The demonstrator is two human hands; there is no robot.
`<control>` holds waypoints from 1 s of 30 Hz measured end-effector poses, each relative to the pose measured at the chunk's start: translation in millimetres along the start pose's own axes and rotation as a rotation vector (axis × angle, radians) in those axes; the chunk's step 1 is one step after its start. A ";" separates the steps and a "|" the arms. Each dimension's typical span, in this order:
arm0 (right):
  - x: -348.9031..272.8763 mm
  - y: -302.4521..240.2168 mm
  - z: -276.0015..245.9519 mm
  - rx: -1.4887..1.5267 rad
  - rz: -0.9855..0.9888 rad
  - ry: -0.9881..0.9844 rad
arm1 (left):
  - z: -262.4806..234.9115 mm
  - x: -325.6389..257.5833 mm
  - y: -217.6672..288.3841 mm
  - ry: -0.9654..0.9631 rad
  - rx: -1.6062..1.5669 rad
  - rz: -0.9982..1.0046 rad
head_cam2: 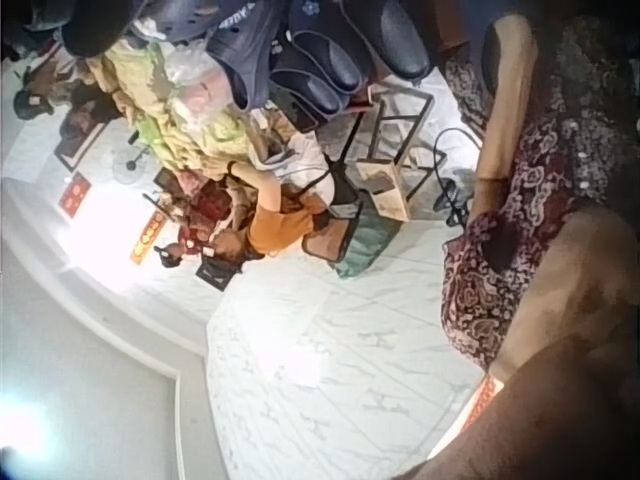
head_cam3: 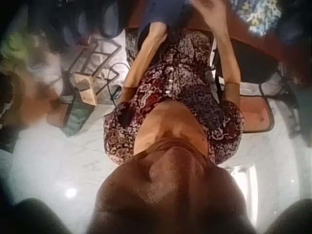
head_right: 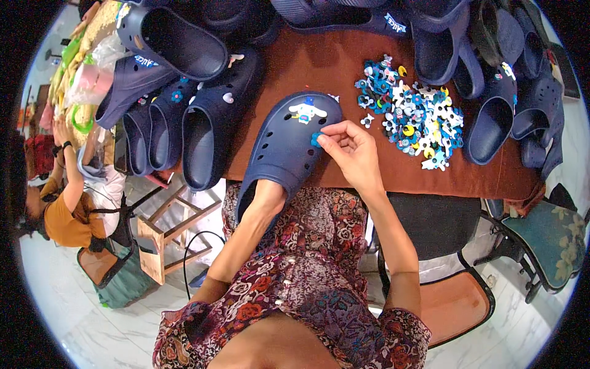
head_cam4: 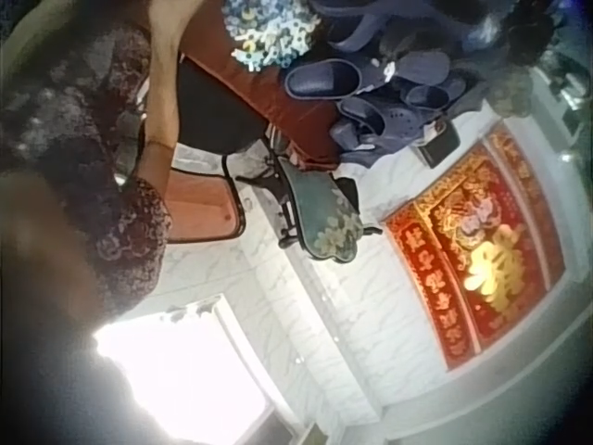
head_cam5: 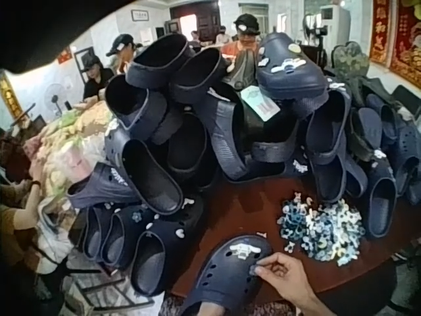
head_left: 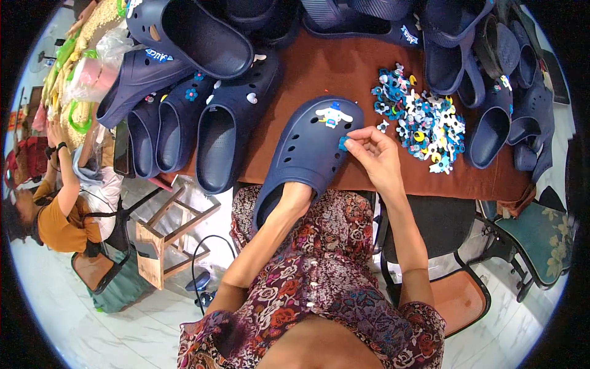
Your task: Attaching decorative charms and buttons to rubber clogs.
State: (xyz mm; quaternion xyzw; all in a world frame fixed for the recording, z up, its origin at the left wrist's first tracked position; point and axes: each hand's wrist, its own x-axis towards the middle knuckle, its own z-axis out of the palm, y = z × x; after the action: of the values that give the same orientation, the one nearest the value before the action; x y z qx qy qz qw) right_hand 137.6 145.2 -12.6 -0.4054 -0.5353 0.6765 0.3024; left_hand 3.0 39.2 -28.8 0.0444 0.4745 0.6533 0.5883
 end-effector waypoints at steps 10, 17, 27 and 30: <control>1.4 4.9 -5.1 0.040 0.036 -0.006 | -7.6 -14.5 -6.3 -0.077 0.254 0.045; -7.6 9.6 -0.6 0.103 0.048 0.011 | -29.9 -13.2 -10.3 -0.178 0.707 0.153; 0.2 11.6 4.7 -0.007 -0.014 0.021 | -11.7 -14.8 12.7 -0.078 0.362 0.032; -0.9 13.9 9.4 -0.040 -0.028 0.034 | -25.1 -8.9 5.4 -0.104 0.310 0.027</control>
State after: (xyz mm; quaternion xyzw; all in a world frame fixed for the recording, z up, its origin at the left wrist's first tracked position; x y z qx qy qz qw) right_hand 130.2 136.5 -25.0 -0.4152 -0.5491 0.6544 0.3128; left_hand -13.7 18.4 -34.4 0.1748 0.5379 0.5769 0.5893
